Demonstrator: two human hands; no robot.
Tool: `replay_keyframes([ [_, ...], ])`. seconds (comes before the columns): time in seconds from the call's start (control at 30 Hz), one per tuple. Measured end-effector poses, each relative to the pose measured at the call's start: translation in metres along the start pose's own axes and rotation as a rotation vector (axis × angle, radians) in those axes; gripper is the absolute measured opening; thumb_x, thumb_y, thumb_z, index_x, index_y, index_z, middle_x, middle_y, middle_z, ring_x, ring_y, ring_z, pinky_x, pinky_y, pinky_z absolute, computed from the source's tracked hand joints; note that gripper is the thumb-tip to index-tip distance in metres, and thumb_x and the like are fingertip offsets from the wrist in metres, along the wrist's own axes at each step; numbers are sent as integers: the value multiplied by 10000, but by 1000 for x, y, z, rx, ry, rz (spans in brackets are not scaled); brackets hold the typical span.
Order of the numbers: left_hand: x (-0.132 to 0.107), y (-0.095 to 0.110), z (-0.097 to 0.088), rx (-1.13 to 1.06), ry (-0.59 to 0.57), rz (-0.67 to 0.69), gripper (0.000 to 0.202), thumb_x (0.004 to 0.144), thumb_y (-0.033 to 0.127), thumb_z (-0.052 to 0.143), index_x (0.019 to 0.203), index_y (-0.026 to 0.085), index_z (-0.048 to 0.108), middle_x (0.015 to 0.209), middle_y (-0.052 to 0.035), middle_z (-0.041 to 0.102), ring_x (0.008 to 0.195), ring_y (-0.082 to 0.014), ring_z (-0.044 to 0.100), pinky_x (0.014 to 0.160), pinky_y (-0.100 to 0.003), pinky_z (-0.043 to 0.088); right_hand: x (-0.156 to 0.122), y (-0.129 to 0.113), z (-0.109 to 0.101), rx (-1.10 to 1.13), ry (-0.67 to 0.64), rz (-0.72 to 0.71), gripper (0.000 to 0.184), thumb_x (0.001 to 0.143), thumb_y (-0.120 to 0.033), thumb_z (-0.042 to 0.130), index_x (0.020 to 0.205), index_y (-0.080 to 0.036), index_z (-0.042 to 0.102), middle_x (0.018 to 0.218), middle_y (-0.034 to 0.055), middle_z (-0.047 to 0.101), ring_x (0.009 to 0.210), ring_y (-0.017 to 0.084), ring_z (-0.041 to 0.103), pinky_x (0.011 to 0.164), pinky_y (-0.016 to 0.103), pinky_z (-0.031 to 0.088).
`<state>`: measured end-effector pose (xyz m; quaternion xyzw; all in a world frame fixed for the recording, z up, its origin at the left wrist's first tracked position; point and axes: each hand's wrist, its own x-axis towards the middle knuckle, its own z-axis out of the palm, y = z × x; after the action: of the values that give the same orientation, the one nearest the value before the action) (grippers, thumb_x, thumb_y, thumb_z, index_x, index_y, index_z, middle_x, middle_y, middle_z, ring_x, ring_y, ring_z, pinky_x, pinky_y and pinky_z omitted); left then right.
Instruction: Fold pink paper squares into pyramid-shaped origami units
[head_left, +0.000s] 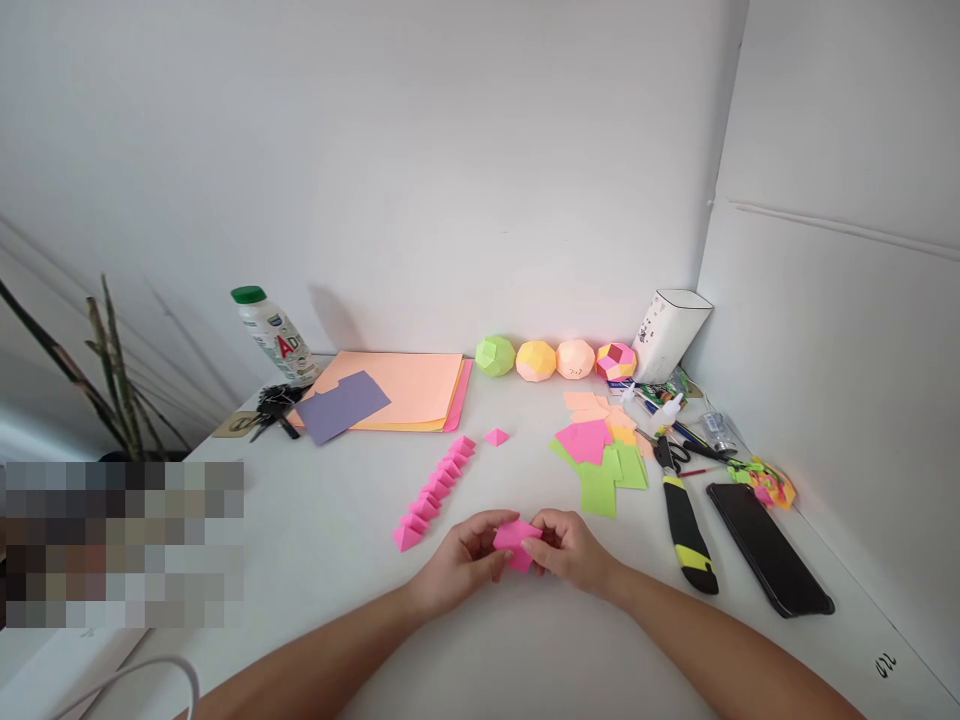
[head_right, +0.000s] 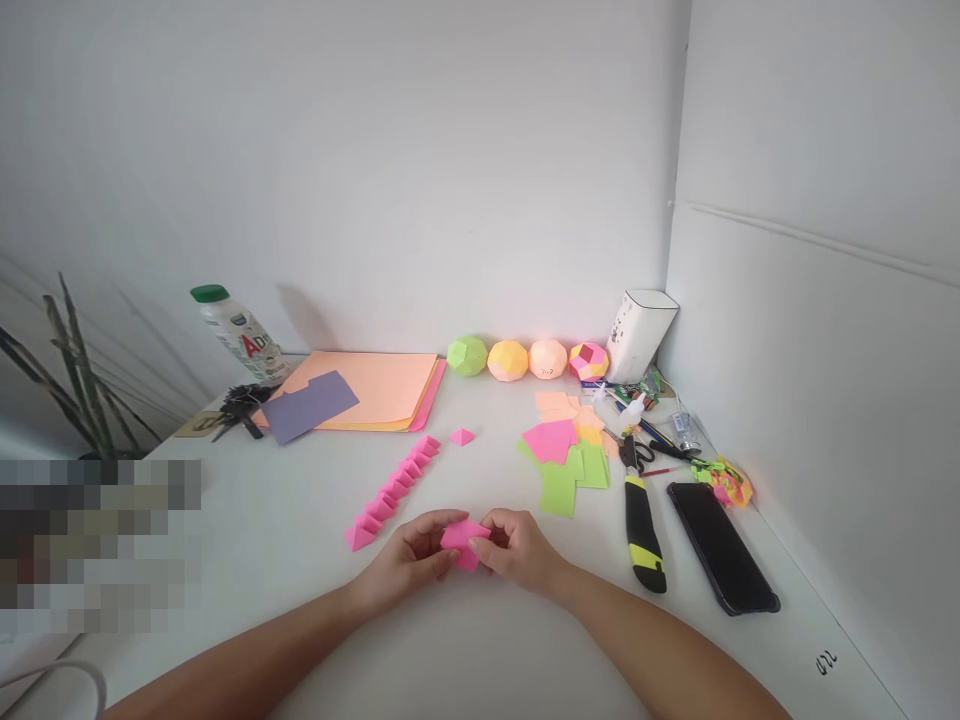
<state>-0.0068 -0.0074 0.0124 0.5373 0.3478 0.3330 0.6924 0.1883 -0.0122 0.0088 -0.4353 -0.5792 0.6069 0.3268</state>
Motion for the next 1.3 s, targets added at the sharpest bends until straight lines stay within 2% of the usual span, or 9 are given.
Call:
replay_keyframes([
  [0.17, 0, 0, -1, -41, -7, 63, 599, 719, 312, 721, 1247, 274, 438, 827, 14, 522, 749, -129, 541, 654, -263, 431, 2, 0, -2, 23, 24, -13, 268, 806, -418, 602, 740, -168, 532, 612, -28, 569, 477, 89, 505, 460, 205, 391],
  [0.23, 0, 2, 0, -42, -37, 65, 420, 751, 330, 692, 1121, 230, 519, 844, -5, 554, 790, -142, 551, 702, -280, 433, 2, -1, -3, 40, 40, -14, 284, 815, -440, 587, 749, -171, 523, 585, -41, 550, 440, 79, 480, 440, 200, 370],
  [0.3, 1, 3, 1, -9, -36, 42, 222, 790, 366, 645, 861, 173, 563, 777, -5, 555, 718, -126, 529, 655, -261, 415, 2, -2, -4, 53, 48, -14, 292, 819, -448, 581, 748, -172, 515, 556, -50, 535, 429, 75, 472, 438, 197, 355],
  [0.37, 2, 3, 1, 30, 1, 36, 301, 806, 402, 614, 676, 165, 481, 690, 17, 514, 630, -104, 474, 583, -236, 375, 2, -3, -4, 53, 54, -14, 296, 816, -442, 587, 731, -171, 506, 549, -51, 529, 436, 74, 471, 447, 197, 353],
  [0.43, 2, 1, 1, 51, 50, 60, 358, 802, 417, 611, 629, 176, 411, 666, 31, 479, 603, -97, 440, 556, -228, 353, 2, -4, -3, 43, 54, -15, 298, 818, -432, 588, 709, -170, 497, 543, -52, 516, 443, 74, 466, 450, 195, 355],
  [0.67, -1, -11, 3, -17, 123, 196, 230, 811, 287, 631, 805, 212, 413, 819, 15, 508, 730, -123, 507, 662, -265, 442, 3, 2, -2, -2, 36, -3, 267, 808, -390, 599, 699, -162, 513, 591, -31, 532, 475, 85, 484, 462, 205, 396],
  [0.8, -3, -13, 1, 98, 32, 263, 123, 852, 242, 574, 939, 212, 494, 904, -32, 540, 842, -169, 545, 767, -338, 467, 2, 4, -3, -68, -3, -10, 227, 809, -347, 604, 702, -152, 559, 560, -27, 526, 491, 93, 483, 462, 204, 362],
  [1.03, -2, -17, -5, 281, 43, 320, 316, 863, 257, 536, 1179, 258, 548, 885, -37, 507, 817, -184, 523, 714, -333, 488, 2, 4, -2, -25, -17, -90, 157, 773, -280, 656, 699, -148, 612, 659, -6, 549, 532, 93, 473, 483, 221, 357],
  [1.3, 1, -13, -4, 437, 119, 243, 264, 867, 320, 521, 1084, 216, 631, 816, -32, 509, 764, -177, 528, 698, -315, 477, 3, 7, -3, 26, 44, -133, 216, 775, -283, 663, 627, -152, 579, 617, -13, 529, 512, 90, 457, 480, 229, 344],
])
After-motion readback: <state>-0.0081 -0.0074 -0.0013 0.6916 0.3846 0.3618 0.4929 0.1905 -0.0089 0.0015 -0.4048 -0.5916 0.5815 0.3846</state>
